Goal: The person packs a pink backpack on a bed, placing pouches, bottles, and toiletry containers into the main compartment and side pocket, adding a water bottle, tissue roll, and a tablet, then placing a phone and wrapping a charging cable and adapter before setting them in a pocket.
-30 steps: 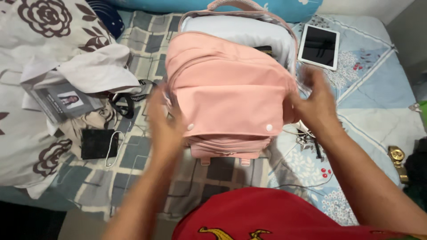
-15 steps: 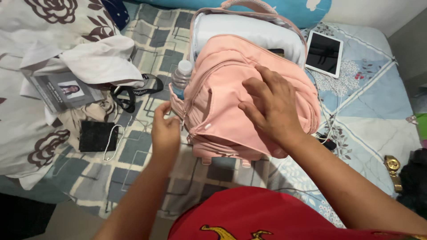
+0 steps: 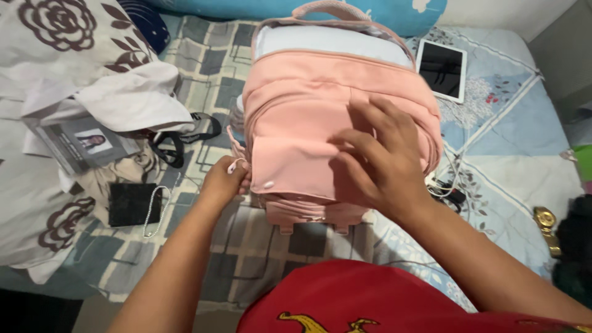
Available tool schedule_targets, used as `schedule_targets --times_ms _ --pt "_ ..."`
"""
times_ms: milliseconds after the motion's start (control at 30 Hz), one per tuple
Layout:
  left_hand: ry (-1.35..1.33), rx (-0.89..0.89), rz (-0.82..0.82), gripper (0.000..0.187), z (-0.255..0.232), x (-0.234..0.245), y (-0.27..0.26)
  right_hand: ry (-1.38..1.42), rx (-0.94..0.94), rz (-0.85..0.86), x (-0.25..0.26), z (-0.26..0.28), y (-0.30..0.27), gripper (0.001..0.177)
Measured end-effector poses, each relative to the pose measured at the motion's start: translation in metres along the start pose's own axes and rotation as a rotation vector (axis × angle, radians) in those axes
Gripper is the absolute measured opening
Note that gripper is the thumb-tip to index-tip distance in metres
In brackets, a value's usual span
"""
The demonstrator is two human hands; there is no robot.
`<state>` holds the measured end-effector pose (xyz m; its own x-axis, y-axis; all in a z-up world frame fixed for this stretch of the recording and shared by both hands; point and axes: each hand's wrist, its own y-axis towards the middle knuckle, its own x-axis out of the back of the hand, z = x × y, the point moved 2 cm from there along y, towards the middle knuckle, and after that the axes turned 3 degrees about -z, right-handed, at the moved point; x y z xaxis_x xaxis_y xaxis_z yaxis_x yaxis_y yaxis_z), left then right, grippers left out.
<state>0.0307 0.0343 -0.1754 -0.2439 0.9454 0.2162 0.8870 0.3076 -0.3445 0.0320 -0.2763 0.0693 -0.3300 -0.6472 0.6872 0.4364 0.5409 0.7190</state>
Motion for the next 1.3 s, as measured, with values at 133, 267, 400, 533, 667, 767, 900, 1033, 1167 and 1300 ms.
schedule_targets --times_ms 133,267,400,533,667,767,900,1033,1167,1300 --pt "0.205 -0.003 -0.050 0.030 -0.040 0.004 -0.009 0.030 0.097 0.007 0.010 0.021 0.005 0.025" --pt "0.497 -0.320 -0.159 0.035 -0.105 0.018 -0.039 0.087 0.092 0.050 0.001 0.026 0.007 0.029" --pt "0.161 -0.367 -0.059 0.038 -0.203 0.045 -0.083 0.258 -0.067 0.067 -0.010 0.017 0.016 0.032" --pt "0.296 -0.590 -0.024 0.021 -0.276 0.008 -0.126 0.419 -0.211 0.024 -0.024 0.014 0.034 0.040" --pt "0.638 -1.033 -0.224 0.016 -0.286 -0.034 -0.151 0.865 -0.560 0.001 -0.042 0.004 0.049 0.027" --pt "0.119 -0.910 -0.100 0.023 -0.274 -0.037 -0.150 1.094 -0.699 -0.002 -0.042 -0.006 0.047 0.015" --pt "0.187 -1.034 -0.228 0.024 -0.259 -0.043 -0.152 1.192 -0.782 -0.006 -0.033 -0.010 0.044 0.009" --pt "0.397 -1.140 -0.326 0.025 -0.244 -0.045 -0.150 1.148 -0.829 -0.031 -0.025 -0.006 0.045 0.009" --pt "0.393 -1.078 -0.333 0.021 -0.238 -0.038 -0.141 0.907 -0.897 -0.018 -0.013 -0.023 0.037 0.007" --pt "0.346 -1.063 -0.366 0.015 -0.240 -0.017 -0.141 0.687 -0.842 -0.091 0.014 -0.064 0.006 0.015"
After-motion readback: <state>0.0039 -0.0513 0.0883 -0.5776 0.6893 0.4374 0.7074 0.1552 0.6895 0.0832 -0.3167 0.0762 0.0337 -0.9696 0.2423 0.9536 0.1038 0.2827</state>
